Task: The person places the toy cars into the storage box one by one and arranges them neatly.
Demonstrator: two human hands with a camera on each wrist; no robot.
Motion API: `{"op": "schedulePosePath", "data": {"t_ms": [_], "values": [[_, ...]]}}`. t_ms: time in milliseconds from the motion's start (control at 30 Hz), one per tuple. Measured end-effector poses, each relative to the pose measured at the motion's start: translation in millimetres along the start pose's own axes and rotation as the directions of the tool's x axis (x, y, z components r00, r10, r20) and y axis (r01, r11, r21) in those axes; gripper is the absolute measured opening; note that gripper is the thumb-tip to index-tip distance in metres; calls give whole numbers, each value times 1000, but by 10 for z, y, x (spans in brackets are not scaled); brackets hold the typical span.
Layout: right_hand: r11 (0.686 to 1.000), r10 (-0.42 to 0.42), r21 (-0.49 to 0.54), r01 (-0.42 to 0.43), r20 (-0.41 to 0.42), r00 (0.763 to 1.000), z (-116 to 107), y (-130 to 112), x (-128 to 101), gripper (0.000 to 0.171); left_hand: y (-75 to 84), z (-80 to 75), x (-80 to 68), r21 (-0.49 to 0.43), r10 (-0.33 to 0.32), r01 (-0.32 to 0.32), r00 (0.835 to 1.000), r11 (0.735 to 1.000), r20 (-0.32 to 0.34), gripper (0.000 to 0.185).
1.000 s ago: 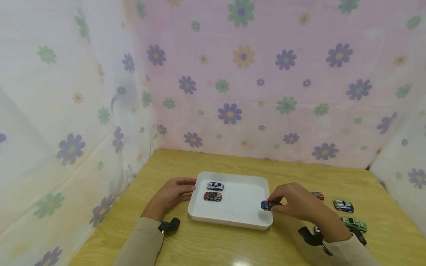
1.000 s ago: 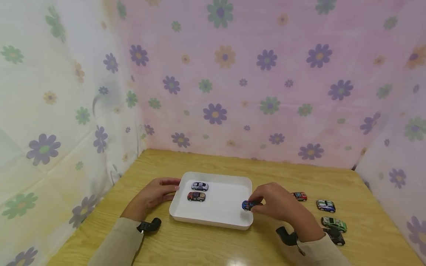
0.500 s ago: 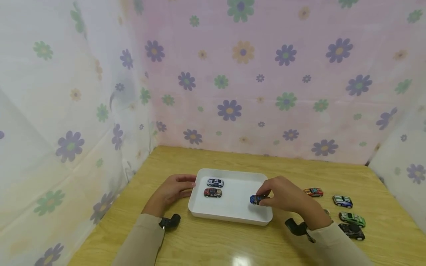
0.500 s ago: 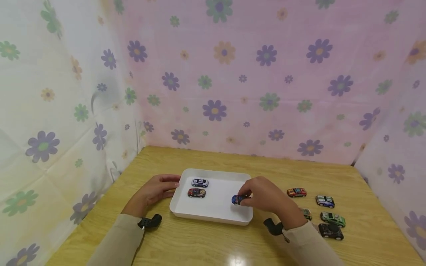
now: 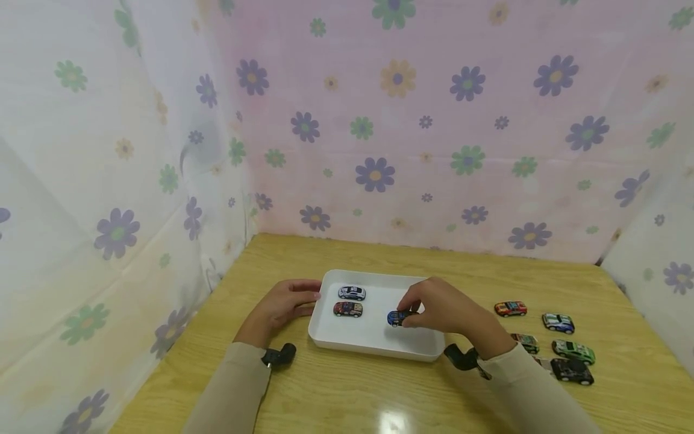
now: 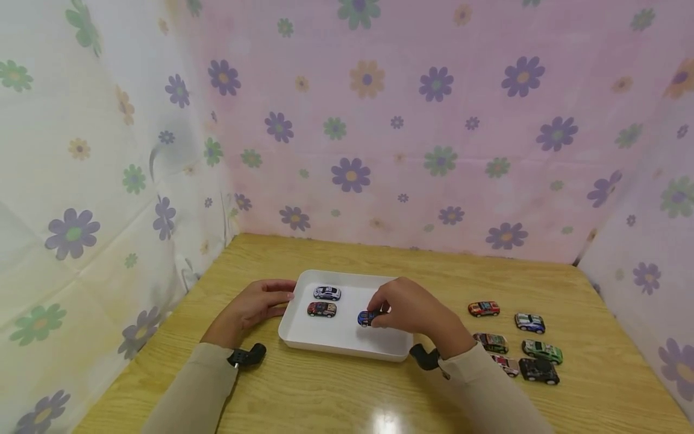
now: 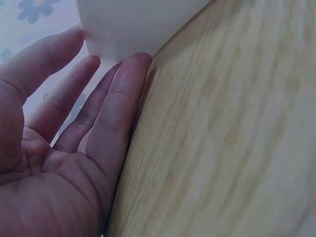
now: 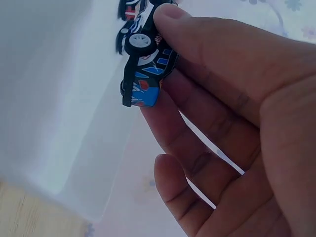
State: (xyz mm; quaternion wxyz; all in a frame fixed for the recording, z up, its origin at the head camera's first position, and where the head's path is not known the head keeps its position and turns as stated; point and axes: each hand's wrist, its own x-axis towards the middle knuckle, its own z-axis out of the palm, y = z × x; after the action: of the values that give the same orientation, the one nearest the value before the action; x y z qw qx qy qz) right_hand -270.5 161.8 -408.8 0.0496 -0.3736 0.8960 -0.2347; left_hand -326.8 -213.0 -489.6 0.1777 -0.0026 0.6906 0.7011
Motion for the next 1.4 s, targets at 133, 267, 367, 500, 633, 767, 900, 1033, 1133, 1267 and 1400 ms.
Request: {"op": "schedulePosePath", "data": {"t_ms": [133,267,367,500,633,767,900,1033,1133,1267,1400], "values": [[1000,-11,2,11,7,1000,40,-62,103,17,1,2,7,-5,-2,2,1000,1000,-6,45],[1000,-2,10,2,16,1000,82,-123,165,16,6,9,12,-3,0,0,1000,1000,-5,46],[1000,0,12,0,18,1000,123,-147,214,15,8,2,-1,8,-1,1,1000,1000,-6,47],[1000,-1,19,1,18,1000,158,-160,285,16,26,12,2,8,-2,2,1000,1000,-4,47],[1000,-2,16,1,23,1000,193,-206,367,16,27,7,8,0,0,0,1000,1000,-4,47],[1000,19,16,-19,29,999,235,-262,447,17,13,1,8,6,-4,4,1000,1000,-9,47],[999,40,28,-41,35,999,274,-302,523,18,3,7,8,19,-9,9,1000,1000,-18,47],[997,62,36,-64,43,997,294,-344,597,20,6,6,0,21,-7,7,1000,1000,-17,46],[995,85,45,-87,45,995,308,-362,649,21,11,5,-2,14,-5,5,1000,1000,-10,46],[994,90,64,-92,40,995,344,-372,719,19,13,2,0,9,1,-1,1000,1000,-3,46],[994,88,69,-90,34,996,392,-379,778,18,7,-8,7,7,-1,1,1000,1000,7,47]]}}
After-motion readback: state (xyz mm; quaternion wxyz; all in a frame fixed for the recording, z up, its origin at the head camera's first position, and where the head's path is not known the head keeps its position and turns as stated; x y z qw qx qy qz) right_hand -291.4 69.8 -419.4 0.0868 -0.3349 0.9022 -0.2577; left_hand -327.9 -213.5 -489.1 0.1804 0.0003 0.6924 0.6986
